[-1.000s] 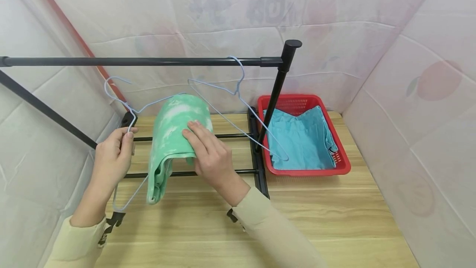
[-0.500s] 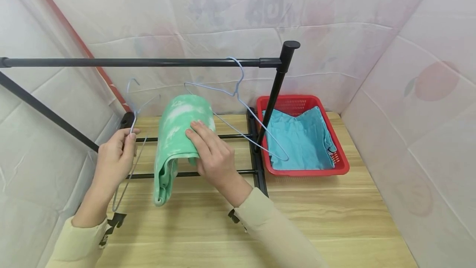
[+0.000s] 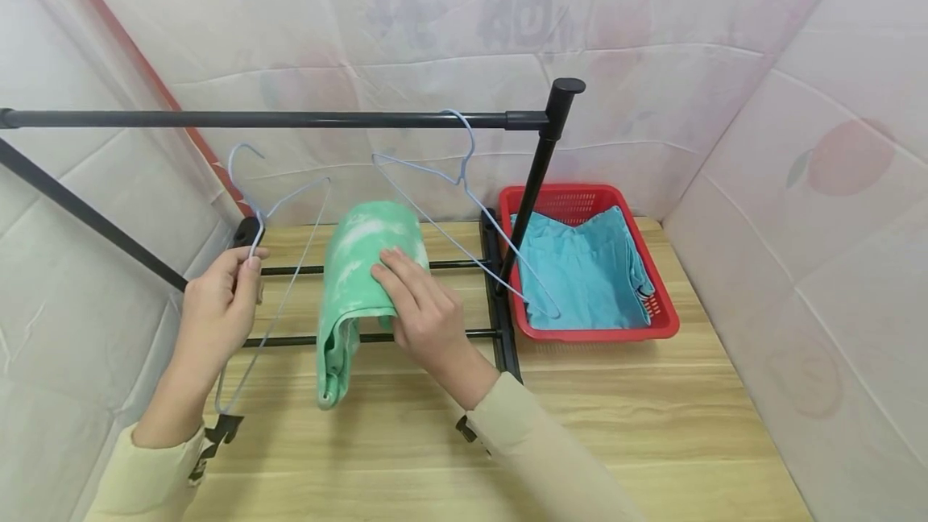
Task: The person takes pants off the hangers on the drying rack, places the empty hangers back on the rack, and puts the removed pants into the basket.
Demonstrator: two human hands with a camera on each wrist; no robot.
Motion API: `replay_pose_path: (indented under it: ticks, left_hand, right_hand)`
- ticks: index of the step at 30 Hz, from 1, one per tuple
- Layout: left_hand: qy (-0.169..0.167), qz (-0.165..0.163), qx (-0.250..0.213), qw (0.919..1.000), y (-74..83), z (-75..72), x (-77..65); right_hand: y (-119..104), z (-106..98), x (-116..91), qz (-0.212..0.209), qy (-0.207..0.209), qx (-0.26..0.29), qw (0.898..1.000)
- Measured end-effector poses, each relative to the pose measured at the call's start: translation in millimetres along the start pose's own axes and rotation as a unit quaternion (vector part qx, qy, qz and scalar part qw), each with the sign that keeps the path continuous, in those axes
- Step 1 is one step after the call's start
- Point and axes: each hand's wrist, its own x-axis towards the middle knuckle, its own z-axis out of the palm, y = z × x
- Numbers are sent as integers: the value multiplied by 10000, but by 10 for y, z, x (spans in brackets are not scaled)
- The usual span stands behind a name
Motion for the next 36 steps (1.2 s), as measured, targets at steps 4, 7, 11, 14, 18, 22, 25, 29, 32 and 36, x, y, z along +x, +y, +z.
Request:
replay_pose_path:
  ticks: [4, 7, 11, 14, 18, 22, 25, 29, 32, 36]
  left_hand:
    - [5, 38, -23, 10000, 23, -5, 1]
    - [-26, 44, -49, 10000, 32, -7, -4]
    - [-64, 97, -134, 9998, 46, -2, -14]
    - [-75, 157, -189, 9997, 52, 3, -20]
    - [-105, 219, -254, 9994, 64, 14, -17]
    - [-135, 228, -268, 9993, 74, 27, -13]
    - [-158, 208, -257, 9993, 80, 33, -12]
    - [-183, 186, -237, 9994, 90, 37, -13]
    - [-196, 209, -240, 9993, 94, 42, -14]
    - [-196, 269, -253, 9991, 93, 48, -15]
  right_hand:
    - [23, -46, -103, -27, -215, 13, 9998]
    - [52, -108, -180, -95, -314, 4, 9995]
    - [111, -220, -284, -272, -360, -40, 9990]
    - [161, -312, -372, -440, -390, -83, 9982]
    - [215, -443, -486, -586, -422, -117, 9973]
    - [254, -561, -562, -621, -429, -121, 9971]
    - [288, -649, -598, -671, -428, -101, 9968]
    - [346, -786, -653, -854, -526, -142, 9949]
    - [409, -900, -714, -1131, -751, -207, 9905]
    - [537, -1103, -843, -1547, -1314, -165, 9791]
